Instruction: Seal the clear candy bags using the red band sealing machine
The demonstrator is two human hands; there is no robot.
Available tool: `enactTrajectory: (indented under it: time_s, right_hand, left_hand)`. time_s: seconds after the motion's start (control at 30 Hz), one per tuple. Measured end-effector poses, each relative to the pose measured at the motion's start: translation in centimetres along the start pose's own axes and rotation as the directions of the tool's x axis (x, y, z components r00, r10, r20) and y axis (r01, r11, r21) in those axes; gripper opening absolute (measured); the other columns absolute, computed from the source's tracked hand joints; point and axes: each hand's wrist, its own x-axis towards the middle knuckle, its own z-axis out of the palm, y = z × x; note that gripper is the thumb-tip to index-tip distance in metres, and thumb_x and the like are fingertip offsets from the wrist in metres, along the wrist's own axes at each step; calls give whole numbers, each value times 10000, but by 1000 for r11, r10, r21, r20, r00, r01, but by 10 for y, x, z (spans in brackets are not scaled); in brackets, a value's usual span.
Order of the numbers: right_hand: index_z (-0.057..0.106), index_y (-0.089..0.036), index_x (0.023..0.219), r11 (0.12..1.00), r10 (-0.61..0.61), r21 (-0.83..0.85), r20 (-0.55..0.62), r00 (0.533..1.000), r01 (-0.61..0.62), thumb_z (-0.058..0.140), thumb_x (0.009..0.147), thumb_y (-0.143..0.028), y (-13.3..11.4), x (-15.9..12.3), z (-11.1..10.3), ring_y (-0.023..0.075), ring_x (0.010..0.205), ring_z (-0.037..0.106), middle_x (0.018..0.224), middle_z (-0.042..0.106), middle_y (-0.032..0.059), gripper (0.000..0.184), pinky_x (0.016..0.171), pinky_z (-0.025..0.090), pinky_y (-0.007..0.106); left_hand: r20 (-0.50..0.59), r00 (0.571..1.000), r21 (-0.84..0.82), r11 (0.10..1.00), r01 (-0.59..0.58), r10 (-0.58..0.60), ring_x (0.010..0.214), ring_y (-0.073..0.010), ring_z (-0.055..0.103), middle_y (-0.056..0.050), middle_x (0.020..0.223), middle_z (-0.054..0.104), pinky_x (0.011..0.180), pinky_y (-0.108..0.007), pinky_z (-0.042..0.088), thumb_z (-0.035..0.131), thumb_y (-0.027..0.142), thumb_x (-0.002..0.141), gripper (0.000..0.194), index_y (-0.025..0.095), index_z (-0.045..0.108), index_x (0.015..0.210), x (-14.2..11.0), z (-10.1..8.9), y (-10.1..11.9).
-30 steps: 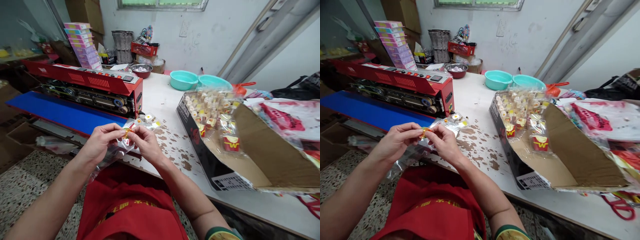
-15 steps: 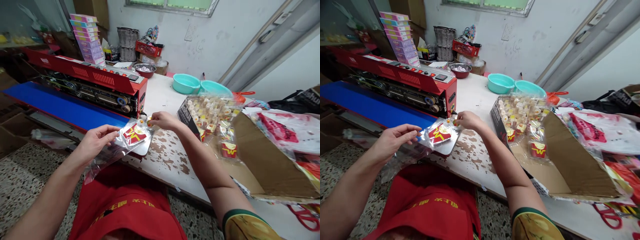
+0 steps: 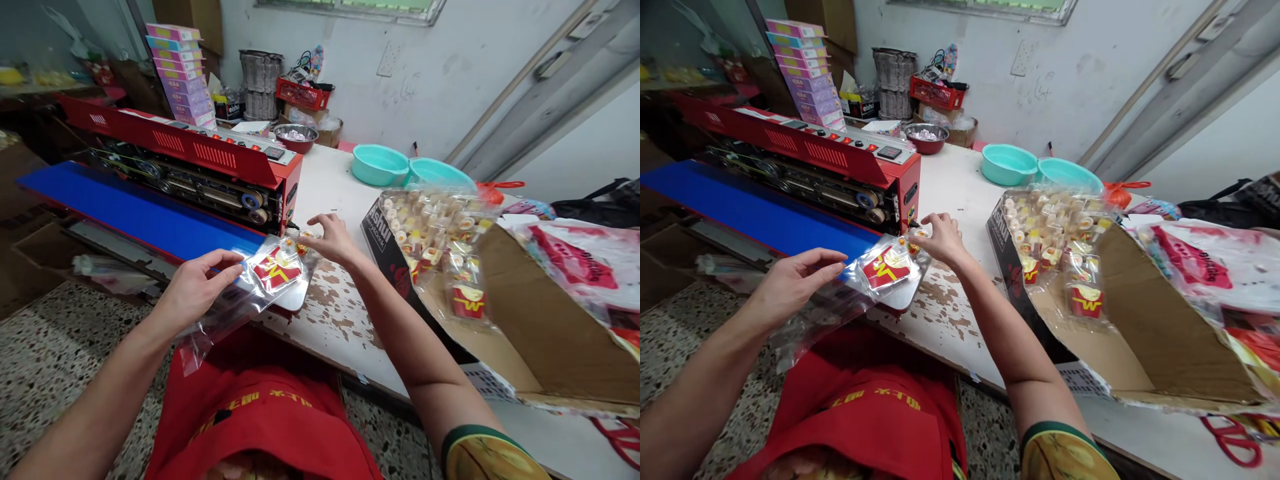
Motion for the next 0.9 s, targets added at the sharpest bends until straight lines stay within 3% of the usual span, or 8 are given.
enactTrajectory:
  time_s: [0.07,0.2,0.37,0.47,0.57,0.67,0.77,0.9]
  right_hand:
    - [550,-228,1221,997,59,44,25,998,-60,719,716,-457,4,-3,7,331,1194,430,1278,468,128,580,960,401,475]
    - [482,-202,1315,985,83,139,151,985,-104,679,757,-427,11,-4,15,287,1130,492,1277,457,147,633,953,430,425]
    - [502,-184,1303,981,97,154,130,987,-117,773,676,-394,10,1,16,287,1143,498,1295,458,153,714,964,435,407]
    - [510,-192,1299,979,61,186,97,993,-79,824,619,-420,8,2,20,279,1094,534,1301,470,153,783,907,471,391]
    - [511,-190,1298,975,55,209,70,996,-69,835,607,-431,9,2,27,268,1065,560,1288,506,149,801,888,482,381]
    - [503,-172,1306,973,73,215,47,996,-82,837,603,-433,11,0,31,271,1056,578,1280,534,156,821,884,485,385]
    - [495,-170,1315,972,69,223,38,997,-76,843,593,-430,11,-2,32,276,1042,594,1293,542,161,843,877,493,392]
    - [496,-175,1309,962,58,265,48,997,-68,850,591,-414,10,-2,30,273,1010,615,1276,564,154,835,843,509,386]
  left_hand:
    - [4,999,61,997,-47,46,924,-219,631,-44,1030,707,788,-280,486,632,529,794,382,236,708,1026,1,2,2]
    - [30,992,194,973,-126,122,968,-213,622,-23,1053,697,842,-284,454,588,492,839,307,267,701,1016,1,6,1]
    - [115,977,373,903,-211,181,1052,-246,571,-30,1113,665,895,-336,411,514,505,880,335,279,680,1064,4,2,6]
    - [244,938,439,835,-332,245,1114,-264,529,-35,1175,634,952,-365,379,530,513,868,371,282,651,1133,18,-1,17]
    - [413,855,434,757,-488,314,1153,-270,492,-46,1237,585,987,-377,352,596,457,833,424,293,603,1223,43,8,24]
    - [553,785,421,720,-551,278,1141,-280,480,-67,1252,536,956,-365,368,681,434,754,568,306,554,1292,70,25,25]
    - [625,759,454,707,-542,181,1119,-284,478,-78,1230,504,917,-351,380,729,449,686,645,299,541,1285,89,36,26]
    - [678,732,483,716,-504,57,1013,-258,513,-74,1144,509,846,-327,398,745,488,634,663,253,541,1219,101,36,34]
